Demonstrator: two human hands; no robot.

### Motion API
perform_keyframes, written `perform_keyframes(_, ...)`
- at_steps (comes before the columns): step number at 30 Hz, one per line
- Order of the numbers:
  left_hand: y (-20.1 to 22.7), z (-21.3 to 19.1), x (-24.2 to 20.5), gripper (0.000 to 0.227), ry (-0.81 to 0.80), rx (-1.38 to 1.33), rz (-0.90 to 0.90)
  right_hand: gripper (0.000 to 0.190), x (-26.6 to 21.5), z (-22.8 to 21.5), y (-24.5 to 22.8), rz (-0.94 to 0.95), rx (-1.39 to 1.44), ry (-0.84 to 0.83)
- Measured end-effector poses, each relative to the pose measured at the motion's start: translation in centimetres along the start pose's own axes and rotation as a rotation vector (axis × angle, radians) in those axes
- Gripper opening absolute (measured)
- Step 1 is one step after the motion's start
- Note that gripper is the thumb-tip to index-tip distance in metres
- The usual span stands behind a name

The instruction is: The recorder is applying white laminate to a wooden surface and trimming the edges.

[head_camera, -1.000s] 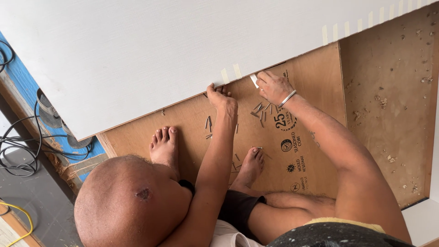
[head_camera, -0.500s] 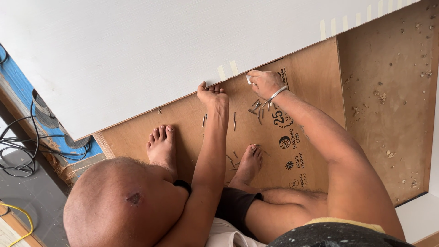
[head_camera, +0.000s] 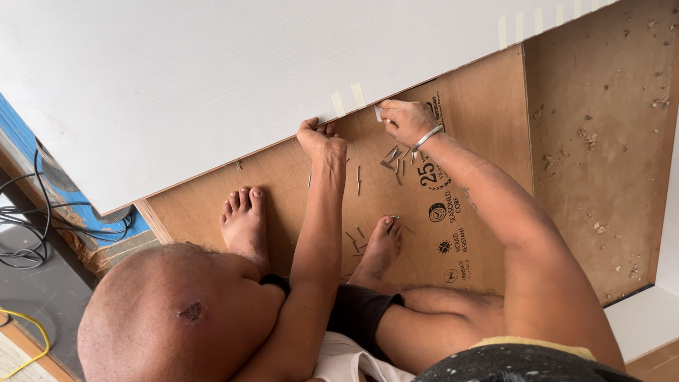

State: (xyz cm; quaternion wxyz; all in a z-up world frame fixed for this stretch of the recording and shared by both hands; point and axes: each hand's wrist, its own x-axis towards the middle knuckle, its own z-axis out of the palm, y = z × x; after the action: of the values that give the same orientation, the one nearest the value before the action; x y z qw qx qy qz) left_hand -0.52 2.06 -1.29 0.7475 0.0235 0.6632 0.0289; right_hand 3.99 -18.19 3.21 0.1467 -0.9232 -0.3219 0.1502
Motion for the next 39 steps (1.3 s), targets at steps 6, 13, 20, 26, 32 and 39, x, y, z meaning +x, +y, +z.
perform_keyframes(6, 0.3, 0.2, 0.0, 0.007, 0.003, -0.005, -0.001, 0.016, 0.4, 0.9, -0.8, 0.135, -0.029, -0.106)
perform_keyframes(13, 0.5, 0.1, -0.4, 0.006, -0.057, 0.018, 0.008, 0.017, 0.1, 0.5, -0.9, 0.118, -0.023, -0.201)
perform_keyframes(20, 0.4, 0.2, 0.0, 0.017, -0.058, 0.012, 0.036, 0.018, 0.4, 0.3, -1.8, 0.079, -0.135, -0.363)
perform_keyframes(26, 0.8, 0.3, -0.6, 0.011, -0.056, -0.067, 0.01, 0.017, 0.4, 0.0, -3.6, 0.039, -0.289, -0.424)
perform_keyframes(32, 0.5, 0.0, 1.2, 0.01, -0.122, -0.087, 0.0, 0.023, -0.8, 1.7, -4.6, -0.111, -0.258, -0.443)
perform_keyframes(39, 0.2, 0.2, 0.9, 0.004, -0.086, 0.002, -0.014, 0.014, 0.0, 0.4, -3.4, -0.286, -0.036, -0.164)
